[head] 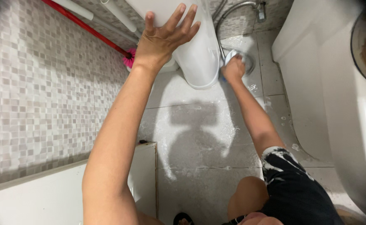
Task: The person scrubs the bathroom floor with a sponge, then uses a green scoop to pour water from the sink onto the floor and continues scrubbing. They rinse a cloth in the sink and place it on the sink edge, then move several toiletries from a shelf onto the sink.
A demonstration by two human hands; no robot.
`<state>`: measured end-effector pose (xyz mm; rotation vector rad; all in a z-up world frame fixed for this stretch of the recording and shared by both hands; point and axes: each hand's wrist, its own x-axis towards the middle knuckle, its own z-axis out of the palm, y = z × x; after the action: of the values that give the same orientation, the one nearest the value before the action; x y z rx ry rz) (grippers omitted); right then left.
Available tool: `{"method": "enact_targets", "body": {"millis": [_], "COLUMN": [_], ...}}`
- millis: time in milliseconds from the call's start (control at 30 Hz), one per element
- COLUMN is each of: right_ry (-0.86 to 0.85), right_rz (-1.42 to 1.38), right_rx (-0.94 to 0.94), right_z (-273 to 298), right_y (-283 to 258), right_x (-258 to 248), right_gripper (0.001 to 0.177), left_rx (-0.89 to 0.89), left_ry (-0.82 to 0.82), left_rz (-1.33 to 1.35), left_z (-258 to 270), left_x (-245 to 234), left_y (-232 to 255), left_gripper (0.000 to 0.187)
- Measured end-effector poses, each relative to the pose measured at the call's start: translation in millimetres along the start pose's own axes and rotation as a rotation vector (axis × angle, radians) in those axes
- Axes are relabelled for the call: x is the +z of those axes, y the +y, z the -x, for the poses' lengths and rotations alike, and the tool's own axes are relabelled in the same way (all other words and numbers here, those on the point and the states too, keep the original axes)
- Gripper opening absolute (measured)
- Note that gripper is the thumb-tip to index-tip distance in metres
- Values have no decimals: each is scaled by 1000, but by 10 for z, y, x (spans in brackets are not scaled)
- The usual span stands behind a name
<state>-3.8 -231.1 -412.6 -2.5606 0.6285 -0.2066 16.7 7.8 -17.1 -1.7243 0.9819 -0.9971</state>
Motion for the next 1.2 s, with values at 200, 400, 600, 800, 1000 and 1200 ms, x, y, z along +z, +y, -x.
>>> {"method": "enact_targets", "body": {"millis": [200,400,600,800,1000,1200], "right_ry": [-425,-19,122,190,30,76], "right_rz": [-334,-175,404,467,313,504], "right_rx": [174,-118,-271,-85,-14,-65], "right_z": [-91,-110,-218,-927,-642,-554], "right_y": [486,1098,1078,799,432,719], "right_x": [-443,-832,-573,-312,15,-175], "right_gripper": [68,71,60,53,47,58], "left_rx": [-10,-15,3,15,3,-19], "left_ry": [-25,-33,-39,-38,-7,-5], "left_rz": [-34,-60,-39,-37,-47,33], "left_z": [11,-6,0,19,9,27], "left_x": [2,-46,-57,-23,20,20], "left_y": [32,-3,-8,8,24,67], "left_gripper": [80,80,76,78,93,79]}}
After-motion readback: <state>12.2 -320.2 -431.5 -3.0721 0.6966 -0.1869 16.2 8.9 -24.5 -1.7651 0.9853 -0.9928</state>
